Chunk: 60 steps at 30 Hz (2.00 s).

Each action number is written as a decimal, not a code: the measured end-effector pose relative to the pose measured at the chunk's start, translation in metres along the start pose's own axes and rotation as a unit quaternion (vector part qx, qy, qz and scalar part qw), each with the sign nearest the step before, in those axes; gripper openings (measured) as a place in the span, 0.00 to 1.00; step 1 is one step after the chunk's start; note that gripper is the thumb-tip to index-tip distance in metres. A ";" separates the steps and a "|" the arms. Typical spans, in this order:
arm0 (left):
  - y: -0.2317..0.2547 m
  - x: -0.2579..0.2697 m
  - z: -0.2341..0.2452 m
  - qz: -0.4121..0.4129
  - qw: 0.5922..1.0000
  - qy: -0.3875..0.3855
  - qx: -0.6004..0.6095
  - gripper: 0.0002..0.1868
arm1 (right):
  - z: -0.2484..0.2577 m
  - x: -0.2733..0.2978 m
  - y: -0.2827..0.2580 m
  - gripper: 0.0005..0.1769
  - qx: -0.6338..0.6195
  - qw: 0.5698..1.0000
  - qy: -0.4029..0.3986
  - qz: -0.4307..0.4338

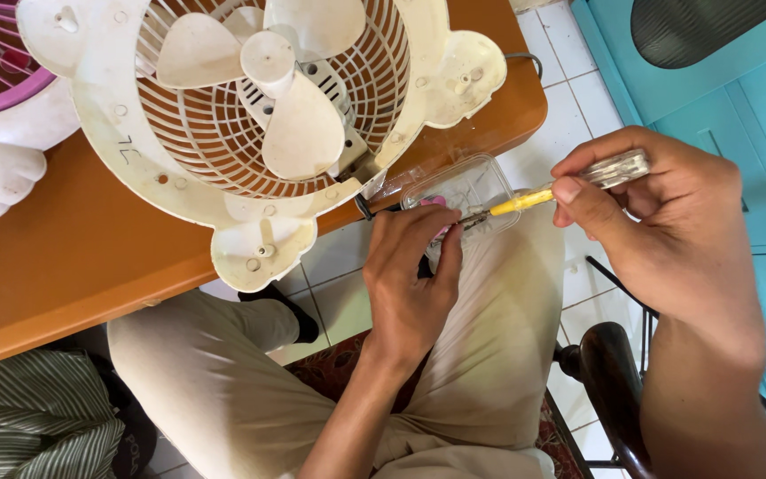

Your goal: The person uses a screwdriver to loosen and tighten screws on the internal components of a disassembled electric fan. They rotate the fan housing to access different areas and repeatedly adjust the central motor and blade assembly.

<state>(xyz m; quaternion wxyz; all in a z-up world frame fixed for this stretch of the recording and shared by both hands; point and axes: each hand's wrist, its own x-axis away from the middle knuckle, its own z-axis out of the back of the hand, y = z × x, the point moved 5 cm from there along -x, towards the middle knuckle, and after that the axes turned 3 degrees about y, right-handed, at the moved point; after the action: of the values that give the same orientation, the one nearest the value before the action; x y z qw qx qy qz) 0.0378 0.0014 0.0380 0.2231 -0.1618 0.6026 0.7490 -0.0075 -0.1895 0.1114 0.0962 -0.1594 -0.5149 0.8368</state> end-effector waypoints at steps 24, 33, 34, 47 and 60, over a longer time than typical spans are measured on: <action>0.022 -0.001 0.007 -0.107 0.984 -0.047 -0.133 0.24 | 0.000 0.010 -0.010 0.05 0.027 0.998 -0.029 0.046; 0.022 0.001 0.008 -0.101 0.986 -0.035 -0.127 0.25 | 0.003 0.011 -0.013 0.05 0.052 0.997 -0.031 0.040; 0.022 0.001 0.008 -0.099 0.987 -0.033 -0.125 0.25 | 0.003 0.012 -0.013 0.05 0.054 0.997 -0.032 0.041; 0.030 0.000 0.008 -0.132 0.973 -0.042 -0.183 0.25 | 0.000 0.013 -0.022 0.06 0.076 0.996 -0.023 0.051; 0.031 0.001 0.009 -0.128 0.974 -0.045 -0.184 0.27 | 0.001 0.016 -0.027 0.06 0.100 0.994 -0.024 0.037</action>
<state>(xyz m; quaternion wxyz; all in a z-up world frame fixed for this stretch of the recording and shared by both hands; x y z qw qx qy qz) 0.0209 0.0051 0.0649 0.3104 -0.2424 0.4183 0.8185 -0.0231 -0.1727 0.1330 0.0679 -0.1482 -0.4247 0.8905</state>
